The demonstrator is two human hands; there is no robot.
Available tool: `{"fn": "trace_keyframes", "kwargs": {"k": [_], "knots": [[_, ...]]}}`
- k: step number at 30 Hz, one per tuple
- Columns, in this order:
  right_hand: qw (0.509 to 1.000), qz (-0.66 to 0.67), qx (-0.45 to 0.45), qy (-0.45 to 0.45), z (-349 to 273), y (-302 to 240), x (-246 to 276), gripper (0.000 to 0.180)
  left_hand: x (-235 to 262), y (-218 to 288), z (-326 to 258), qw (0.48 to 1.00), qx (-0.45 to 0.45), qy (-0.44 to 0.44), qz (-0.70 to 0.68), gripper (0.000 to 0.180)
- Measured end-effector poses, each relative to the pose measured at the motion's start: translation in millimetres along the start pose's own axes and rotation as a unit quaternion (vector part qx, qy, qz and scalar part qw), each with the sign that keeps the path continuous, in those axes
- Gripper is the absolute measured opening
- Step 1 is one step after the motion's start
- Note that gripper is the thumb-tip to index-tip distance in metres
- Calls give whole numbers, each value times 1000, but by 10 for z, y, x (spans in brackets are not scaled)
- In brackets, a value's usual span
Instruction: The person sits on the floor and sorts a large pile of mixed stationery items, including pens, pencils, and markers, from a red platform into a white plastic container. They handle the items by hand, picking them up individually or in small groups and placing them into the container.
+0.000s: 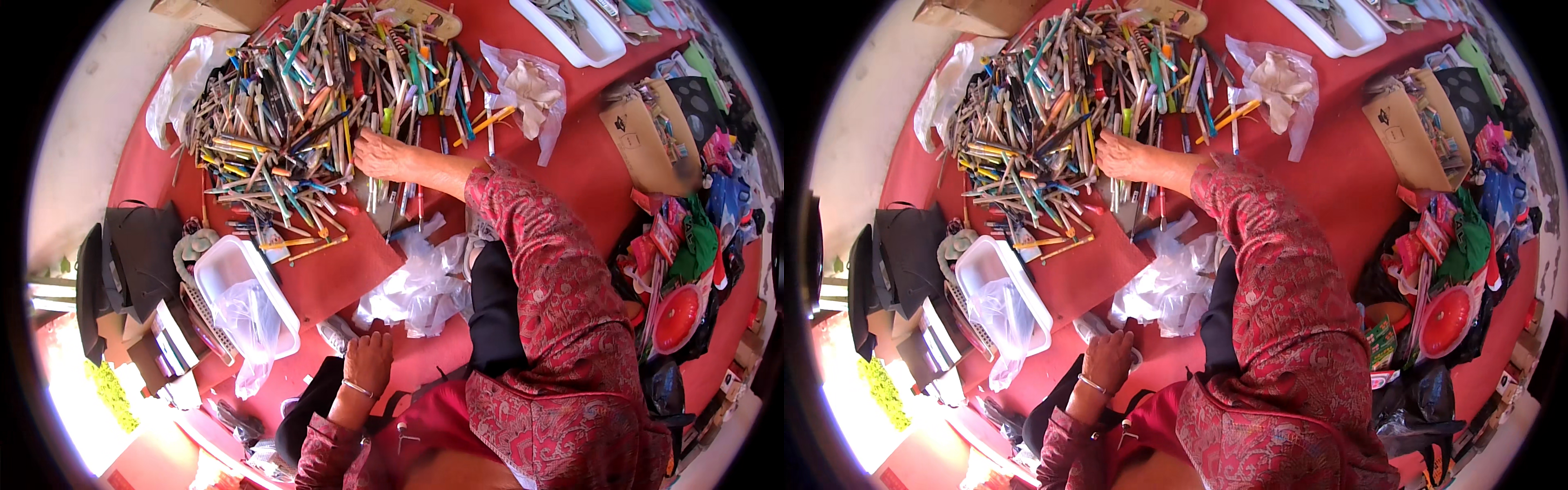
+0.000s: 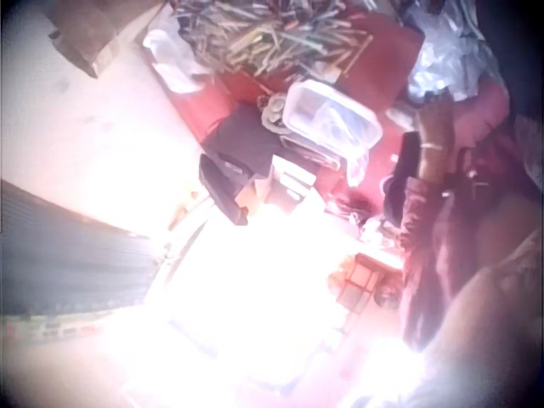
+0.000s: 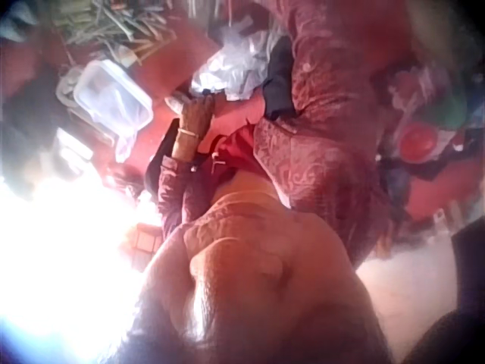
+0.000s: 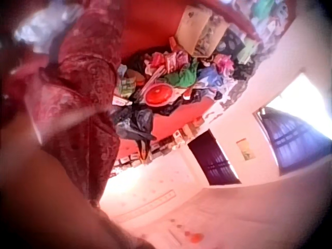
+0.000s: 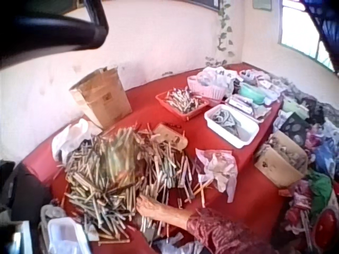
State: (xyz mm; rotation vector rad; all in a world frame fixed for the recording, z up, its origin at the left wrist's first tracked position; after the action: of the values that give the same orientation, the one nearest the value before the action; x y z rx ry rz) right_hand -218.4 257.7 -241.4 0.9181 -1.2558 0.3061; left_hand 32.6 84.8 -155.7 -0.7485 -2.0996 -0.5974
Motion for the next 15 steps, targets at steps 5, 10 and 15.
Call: {"fn": "trace_keyframes", "kwargs": {"k": [5,10,15], "knots": [[997,50,5,57,39,72,-56,11,22,-1,28,999,6,-31,-16,22],[949,313,-30,3,67,313,211,13,-28,-9,-3,999,15,-33,1,22],[757,565,-154,289,-301,972,450,21,-10,-4,30,999,17,-37,8,22]]}}
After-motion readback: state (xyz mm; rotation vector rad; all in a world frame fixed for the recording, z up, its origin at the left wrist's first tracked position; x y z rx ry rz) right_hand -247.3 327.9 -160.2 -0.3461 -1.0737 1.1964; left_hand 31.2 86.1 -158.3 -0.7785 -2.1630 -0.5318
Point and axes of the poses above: each hand's wrist, its own z-axis towards the middle knuckle, its own x-axis out of the back of the hand, y = z × x, the point moved 4 cm from there along z, towards the middle knuckle, and after that the axes turned 5 degrees about -y, right-handed, at the moved point
